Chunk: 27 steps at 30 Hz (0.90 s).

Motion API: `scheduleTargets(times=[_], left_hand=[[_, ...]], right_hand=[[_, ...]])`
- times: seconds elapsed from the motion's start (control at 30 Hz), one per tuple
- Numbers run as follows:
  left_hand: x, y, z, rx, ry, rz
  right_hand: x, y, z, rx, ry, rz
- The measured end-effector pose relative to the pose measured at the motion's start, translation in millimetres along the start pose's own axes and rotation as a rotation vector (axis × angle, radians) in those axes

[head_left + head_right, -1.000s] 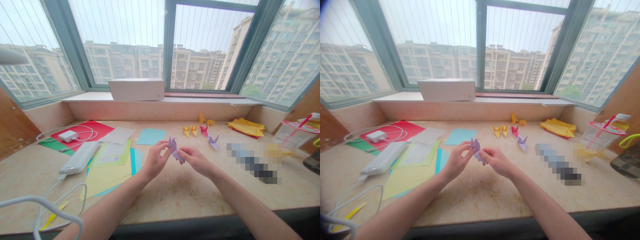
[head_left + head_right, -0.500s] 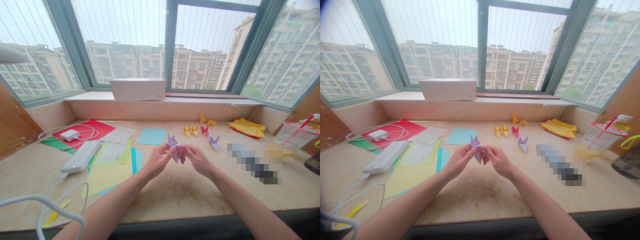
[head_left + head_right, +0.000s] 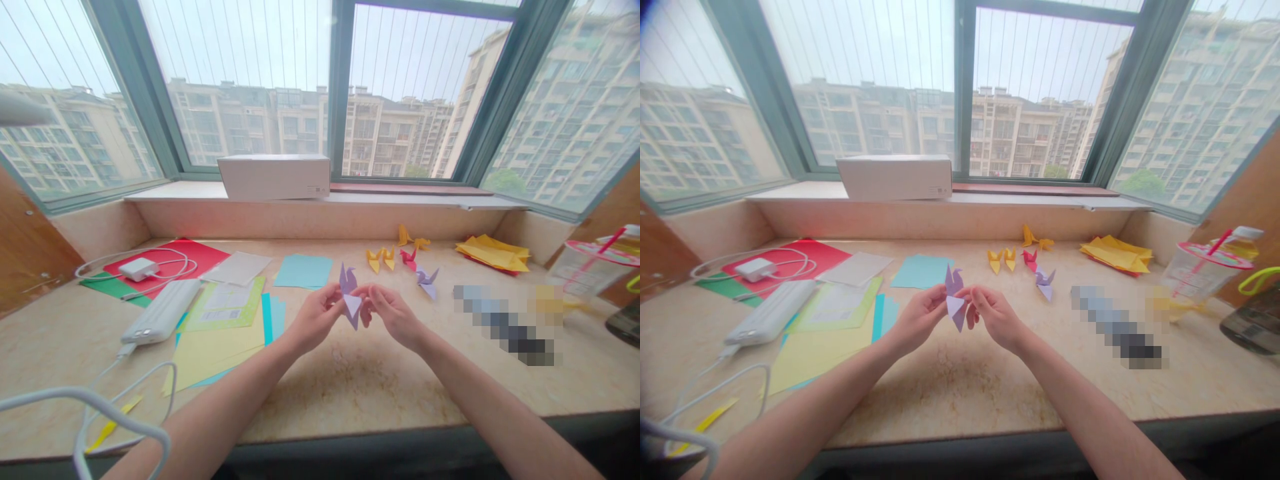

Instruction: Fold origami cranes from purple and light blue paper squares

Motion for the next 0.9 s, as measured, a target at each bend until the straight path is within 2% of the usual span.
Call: scheduleTargets(times=[0.1,0.3,0.47,0.6,0.9], left_hand=[[-1.2,-1.3,-1.0,-0.08,0.039,-0.016],[-0.3,7.7,0.1,-0.019,-0.061,0.051],[2.8,10.6,3.6,-0.122,-0.141,0.119],[0.4,9.7,2.5,-0.116,-0.024,0.177],[-2.8,0.3,-2.7,-0.107,0.15,0.263]], right_hand=[[-0.4,1.0,1.5,-0.071,-0.02,0.001],[-4.2,5.2,-3.0,-0.237,0.009,0.041],[-5.5,3.0,1.5,-0.287,-0.14,0.086],[-4.3,3.0,8.7,-0.27,-0.26,0.12],[-1.5,2.8,18.0,-0.244,-0.208,0.044]])
Point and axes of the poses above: each hand's wrist, its own x-axis towards the middle knuckle, its own z-axis out of the back of the hand, y = z × x, the point moved 2 cm from there along x, towards the middle knuckle, and after that the axes turned 12 degrees about -z, right-handed, at the moved point
